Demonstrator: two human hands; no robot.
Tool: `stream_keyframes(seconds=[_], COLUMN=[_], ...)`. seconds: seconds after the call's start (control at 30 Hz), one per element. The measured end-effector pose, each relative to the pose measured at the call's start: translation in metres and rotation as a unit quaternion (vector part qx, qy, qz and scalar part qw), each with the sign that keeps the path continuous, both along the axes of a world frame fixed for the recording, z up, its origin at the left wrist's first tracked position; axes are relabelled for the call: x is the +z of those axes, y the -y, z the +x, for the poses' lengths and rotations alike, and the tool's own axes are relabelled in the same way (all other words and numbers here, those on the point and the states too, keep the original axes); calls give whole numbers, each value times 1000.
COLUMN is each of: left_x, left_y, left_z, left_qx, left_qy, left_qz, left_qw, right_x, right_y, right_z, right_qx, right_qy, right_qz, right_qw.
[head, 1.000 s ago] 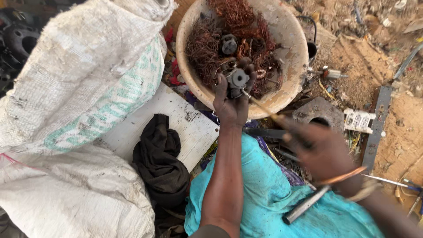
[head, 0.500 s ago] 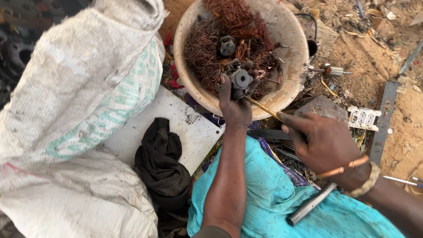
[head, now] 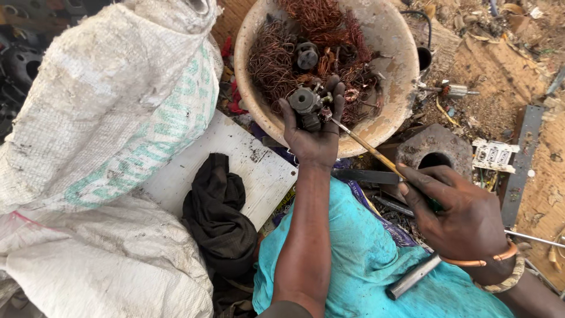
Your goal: The person sits on the ground at an outdoor scrap yard and dismantles small electric motor parts. They pry at the motor housings with a screwdriver, strike components with a hammer, pull out armatures and copper windings, and drop the copper scrap into a basin filled with similar windings.
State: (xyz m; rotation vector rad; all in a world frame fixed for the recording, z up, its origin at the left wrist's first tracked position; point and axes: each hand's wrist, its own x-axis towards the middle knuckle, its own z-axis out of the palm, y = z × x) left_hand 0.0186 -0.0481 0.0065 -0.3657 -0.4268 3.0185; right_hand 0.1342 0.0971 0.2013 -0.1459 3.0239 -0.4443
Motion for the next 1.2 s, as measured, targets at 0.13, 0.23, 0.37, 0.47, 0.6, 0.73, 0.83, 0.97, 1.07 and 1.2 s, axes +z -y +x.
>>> stream_keyframes(seconds=[0.13, 0.23, 0.37, 0.47, 0.6, 0.73, 0.83, 0.97, 1.07, 1.2], left_x=[1, 1, 2, 4, 7, 8, 8, 8, 7, 4], left_y=[0, -2, -5, -4, -2, -3, -3, -2, -2, -4], left_z=[-1, -1, 1, 2, 4, 5, 5, 4, 4, 5], left_qx=[13, 17, 36, 49, 69, 85, 90, 104, 108, 116], left_qy=[-3, 8, 5, 4, -30, -43, -41, -45, -44, -47], left_qz=[-21, -29, -93, -130, -158, -192, -188, -169, -157, -183], left_qw=[1000, 999, 995, 990, 985, 977, 977, 979, 981, 975], right_x=[-10, -16, -27, -33, -34, -34, -35, -38, -41, -46], right_y=[0, 0, 0, 2, 2, 3, 4, 7, 9, 10], right_z=[4, 8, 8, 8, 8, 11, 13, 14, 15, 16], right_qx=[-48, -48, -56, -71, -121, -146, -116, -160, -170, -180], right_qy=[41, 18, 34, 43, 86, 101, 75, 105, 111, 118], right_qz=[-40, -78, -105, -145, -176, -183, -211, -206, -216, -201], right_qw=[997, 996, 992, 986, 973, 967, 968, 960, 955, 956])
